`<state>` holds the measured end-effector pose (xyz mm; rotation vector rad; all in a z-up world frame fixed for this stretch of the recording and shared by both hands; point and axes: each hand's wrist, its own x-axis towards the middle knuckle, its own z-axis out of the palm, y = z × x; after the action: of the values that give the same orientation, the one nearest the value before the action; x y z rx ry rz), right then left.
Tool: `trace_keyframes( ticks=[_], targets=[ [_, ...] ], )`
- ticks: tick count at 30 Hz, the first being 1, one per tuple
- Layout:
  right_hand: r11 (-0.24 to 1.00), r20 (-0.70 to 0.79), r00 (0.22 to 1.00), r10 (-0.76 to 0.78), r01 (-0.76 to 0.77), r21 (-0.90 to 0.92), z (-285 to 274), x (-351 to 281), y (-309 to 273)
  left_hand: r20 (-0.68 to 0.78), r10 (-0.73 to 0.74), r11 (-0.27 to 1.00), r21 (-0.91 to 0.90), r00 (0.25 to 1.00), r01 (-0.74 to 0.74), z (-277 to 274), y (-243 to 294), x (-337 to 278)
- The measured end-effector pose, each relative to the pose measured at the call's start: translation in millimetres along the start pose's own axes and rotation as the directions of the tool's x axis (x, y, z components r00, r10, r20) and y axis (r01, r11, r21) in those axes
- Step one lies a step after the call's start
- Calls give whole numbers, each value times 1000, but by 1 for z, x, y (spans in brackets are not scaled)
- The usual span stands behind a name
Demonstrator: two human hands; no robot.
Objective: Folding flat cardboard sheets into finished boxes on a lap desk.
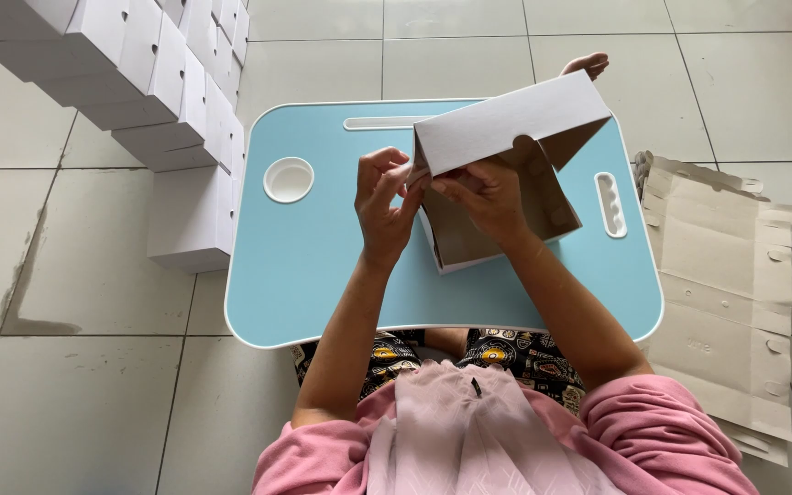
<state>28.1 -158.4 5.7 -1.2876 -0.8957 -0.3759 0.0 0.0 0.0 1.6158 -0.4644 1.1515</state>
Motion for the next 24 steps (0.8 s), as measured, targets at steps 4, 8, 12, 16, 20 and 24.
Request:
trace_keyframes(
  ticks=[4, 8, 12, 16, 20, 24],
  targets=[
    [988, 9, 995, 98, -98, 122, -12, -8, 24, -13, -43, 992, -118, 999, 41, -2, 6, 3],
    [981, 2, 990, 139, -138, 139, -14, -15, 38, 31, 51, 998, -27, 998, -50, -2, 11, 4],
    [988, 47, 988, 145, -148, 46, -21, -43, 78, 113, 155, 981, 99, 981, -166, 2, 9, 2],
    [987, 100, 989, 114, -124, 106, 3, -14, 24, 140, 94, 987, 116, 986, -110, -1, 11, 2],
    [975, 290, 957, 9, 55, -214, -4, 7, -15, 94, 37, 999, 5, 995, -38, 3, 7, 1],
    [950, 441, 898, 6, 133, -283, -29, 23, -66, 109, 45, 994, 93, 993, -56, 5, -6, -7]
  ],
)
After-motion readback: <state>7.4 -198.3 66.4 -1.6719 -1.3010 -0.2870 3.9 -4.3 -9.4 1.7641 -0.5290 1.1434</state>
